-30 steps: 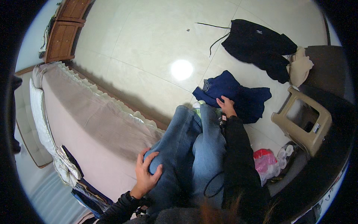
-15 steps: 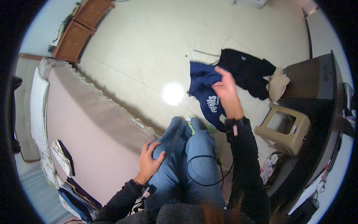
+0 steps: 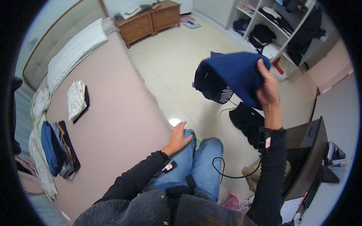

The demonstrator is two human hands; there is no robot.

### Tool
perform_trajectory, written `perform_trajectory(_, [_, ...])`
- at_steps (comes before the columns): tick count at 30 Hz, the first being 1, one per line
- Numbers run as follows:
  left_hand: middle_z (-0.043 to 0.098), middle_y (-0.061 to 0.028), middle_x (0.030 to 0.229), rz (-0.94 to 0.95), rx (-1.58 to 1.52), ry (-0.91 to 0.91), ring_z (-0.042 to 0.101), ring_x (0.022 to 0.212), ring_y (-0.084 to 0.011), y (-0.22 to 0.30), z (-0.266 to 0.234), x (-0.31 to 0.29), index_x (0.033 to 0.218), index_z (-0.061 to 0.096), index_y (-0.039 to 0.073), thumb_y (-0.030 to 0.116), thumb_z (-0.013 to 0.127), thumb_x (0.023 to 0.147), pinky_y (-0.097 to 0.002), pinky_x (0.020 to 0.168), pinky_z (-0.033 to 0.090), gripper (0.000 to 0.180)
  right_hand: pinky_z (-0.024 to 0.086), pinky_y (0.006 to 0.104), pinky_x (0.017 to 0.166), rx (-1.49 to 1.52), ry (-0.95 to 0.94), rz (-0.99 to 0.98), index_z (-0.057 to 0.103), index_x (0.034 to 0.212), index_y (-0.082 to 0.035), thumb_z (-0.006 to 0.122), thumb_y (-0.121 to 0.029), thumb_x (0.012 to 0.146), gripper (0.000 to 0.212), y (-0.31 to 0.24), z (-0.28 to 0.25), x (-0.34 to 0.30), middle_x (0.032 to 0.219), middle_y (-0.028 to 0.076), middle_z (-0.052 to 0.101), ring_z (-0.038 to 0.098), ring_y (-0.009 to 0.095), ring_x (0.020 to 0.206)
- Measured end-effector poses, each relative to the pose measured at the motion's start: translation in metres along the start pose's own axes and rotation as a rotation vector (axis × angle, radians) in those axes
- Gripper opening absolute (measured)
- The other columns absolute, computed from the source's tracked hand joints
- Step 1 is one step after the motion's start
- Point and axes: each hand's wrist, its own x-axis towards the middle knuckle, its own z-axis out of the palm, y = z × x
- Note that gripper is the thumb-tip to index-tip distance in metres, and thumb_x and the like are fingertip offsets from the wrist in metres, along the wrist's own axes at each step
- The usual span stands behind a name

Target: The person folds several garments on a bed, including dark pants, blue pants, a blue sweatshirt, and black pants. Each item is smoothed, folded into a compact rectangle, and placed on a growing stack.

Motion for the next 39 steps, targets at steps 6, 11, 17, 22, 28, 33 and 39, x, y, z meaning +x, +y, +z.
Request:
perform_trajectory(6, [0.038, -0.0264, 0.143, -0.048, -0.153, 0.523, 0.037, 0.133, -0.0426, 0.027, -0.073, 0.064, 0.150, 0.019, -0.003, 0.033, 0.091, 0.064, -0.0481, 0.113, 0.030, 0.117, 0.053, 0.0400, 0.098, 0.221, -0.353, -0.187, 0.061, 0.125, 0.000, 0.063, -0.029, 0.098, 0.040, -0.097, 0.066, 0.000, 0.117, 0.013, 0.067, 0.065, 0.022, 0.108])
perform_trajectory(11, [0.068, -0.0143, 0.113, 0.142, -0.450, 0.345, 0.062, 0.103, -0.0209, 0.024, -0.186, 0.074, 0.119, 0.061, -0.002, 0.016, 0.087, 0.072, -0.0362, 0.090, 0.050, 0.057, 0.064, 0.0308, 0.078, 0.303, -0.791, -0.596, 0.058, 0.133, 0.001, 0.051, -0.015, 0.103, 0.034, -0.118, 0.109, 0.025, 0.114, 0.017, 0.069, 0.072, 0.023, 0.094])
perform_trajectory(17, [0.067, -0.0056, 0.092, 0.178, -0.513, 0.976, 0.061, 0.084, -0.0123, 0.060, -0.326, -0.017, 0.099, 0.064, 0.001, -0.009, 0.062, 0.083, -0.0282, 0.074, 0.051, 0.019, 0.050, 0.0401, 0.106, 0.719, -0.669, -0.086, 0.041, 0.141, 0.009, 0.055, -0.025, 0.101, 0.054, -0.110, 0.133, 0.009, 0.140, 0.029, 0.050, 0.055, 0.034, 0.127])
perform_trajectory(22, [0.065, -0.0008, 0.081, 0.365, 0.436, 1.159, 0.058, 0.077, -0.0071, 0.126, -0.437, -0.171, 0.096, 0.068, 0.000, -0.005, 0.058, 0.084, -0.0217, 0.071, 0.047, 0.016, 0.060, 0.0333, 0.077, 1.260, -0.910, 0.202, 0.043, 0.143, -0.001, 0.060, -0.020, 0.097, 0.053, -0.050, 0.117, -0.026, 0.144, 0.020, 0.049, 0.062, 0.027, 0.111])
perform_trajectory(28, [0.057, -0.0009, 0.070, -0.039, 0.606, 0.873, 0.052, 0.066, -0.0082, 0.205, -0.545, -0.245, 0.090, 0.064, 0.000, 0.006, 0.066, 0.083, -0.0239, 0.062, 0.043, 0.010, 0.056, 0.0490, 0.093, 1.838, -1.060, 0.365, 0.021, 0.155, -0.011, 0.064, -0.030, 0.095, 0.076, 0.007, 0.175, -0.073, 0.157, 0.019, 0.027, 0.039, 0.040, 0.138])
perform_trajectory(33, [0.067, -0.0108, 0.074, -0.107, 0.934, 0.752, 0.062, 0.066, -0.0213, 0.097, -0.603, -0.193, 0.096, 0.069, 0.002, 0.030, 0.076, 0.083, -0.0339, 0.064, 0.048, 0.032, 0.030, 0.0546, 0.117, 1.456, -0.765, 0.303, 0.005, 0.156, -0.005, 0.035, -0.033, 0.105, 0.065, 0.094, 0.236, -0.077, 0.160, 0.024, 0.017, 0.029, 0.040, 0.145])
perform_trajectory(39, [0.063, -0.0119, 0.104, -0.165, 1.238, 0.760, 0.058, 0.097, -0.0312, -0.103, -0.474, -0.206, 0.115, 0.065, 0.013, 0.023, 0.068, 0.088, -0.0440, 0.083, 0.046, 0.029, 0.036, 0.0488, 0.109, 1.045, 0.121, 0.914, 0.034, 0.141, 0.009, 0.035, -0.054, 0.099, 0.075, 0.297, 0.222, -0.131, 0.139, 0.024, 0.043, 0.046, 0.037, 0.125])
